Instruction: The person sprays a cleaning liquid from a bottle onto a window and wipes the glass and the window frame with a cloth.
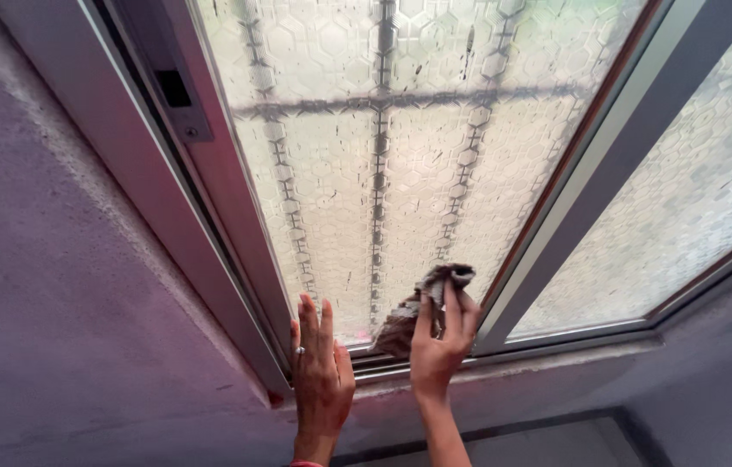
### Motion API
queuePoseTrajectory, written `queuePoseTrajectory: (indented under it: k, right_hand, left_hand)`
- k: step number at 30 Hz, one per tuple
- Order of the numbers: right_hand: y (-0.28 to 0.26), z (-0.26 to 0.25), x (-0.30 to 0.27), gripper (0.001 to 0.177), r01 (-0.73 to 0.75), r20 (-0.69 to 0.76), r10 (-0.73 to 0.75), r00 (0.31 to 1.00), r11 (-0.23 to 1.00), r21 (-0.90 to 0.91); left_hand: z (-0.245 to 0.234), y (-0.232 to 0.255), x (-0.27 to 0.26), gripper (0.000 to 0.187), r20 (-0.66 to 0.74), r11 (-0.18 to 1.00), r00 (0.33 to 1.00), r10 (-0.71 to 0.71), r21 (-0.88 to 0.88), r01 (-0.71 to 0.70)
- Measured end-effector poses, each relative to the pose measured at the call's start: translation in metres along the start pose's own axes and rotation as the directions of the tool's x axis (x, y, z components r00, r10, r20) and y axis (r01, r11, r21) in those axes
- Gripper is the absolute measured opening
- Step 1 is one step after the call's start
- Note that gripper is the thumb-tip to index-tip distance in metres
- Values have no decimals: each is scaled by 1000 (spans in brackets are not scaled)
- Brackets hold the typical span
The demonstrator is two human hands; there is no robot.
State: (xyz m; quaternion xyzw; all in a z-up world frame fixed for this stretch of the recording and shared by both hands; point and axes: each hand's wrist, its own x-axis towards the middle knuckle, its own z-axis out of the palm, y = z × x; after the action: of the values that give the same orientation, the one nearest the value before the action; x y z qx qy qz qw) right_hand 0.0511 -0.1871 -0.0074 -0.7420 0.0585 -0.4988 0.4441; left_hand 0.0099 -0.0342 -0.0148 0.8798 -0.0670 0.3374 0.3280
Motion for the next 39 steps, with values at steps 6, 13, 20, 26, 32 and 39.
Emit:
queuePoseTrajectory:
  k: [6, 13, 20, 26, 32, 39]
  right_hand:
    - [-38, 28, -18, 39, 137, 218, -179, 959, 971, 195]
    - [-59, 28, -28, 36, 392, 390, -482, 785, 873, 291]
    - [-45, 30, -2, 40, 348, 249, -374, 893, 927, 143]
    - [9, 5, 40, 45, 119, -21, -120, 993, 991, -58]
    - [56, 7, 14, 46, 75, -145, -106, 984, 976, -206]
    - [47, 16, 26, 45, 32, -164, -55, 985, 990, -140]
  left_hand:
    - [0, -8, 0, 65, -179, 990, 984, 15, -138, -40]
    - [3, -15, 9, 59, -276, 990, 957, 89, -82, -116]
    - [5, -17, 22, 62, -222, 990, 970, 99, 120, -73]
    - [27, -21, 30, 68, -241, 983, 968, 64, 185, -19]
    - [47, -28, 30, 71, -289, 968, 955, 66, 249, 8]
    - [38, -40, 27, 69, -293, 979, 943, 159, 167, -113]
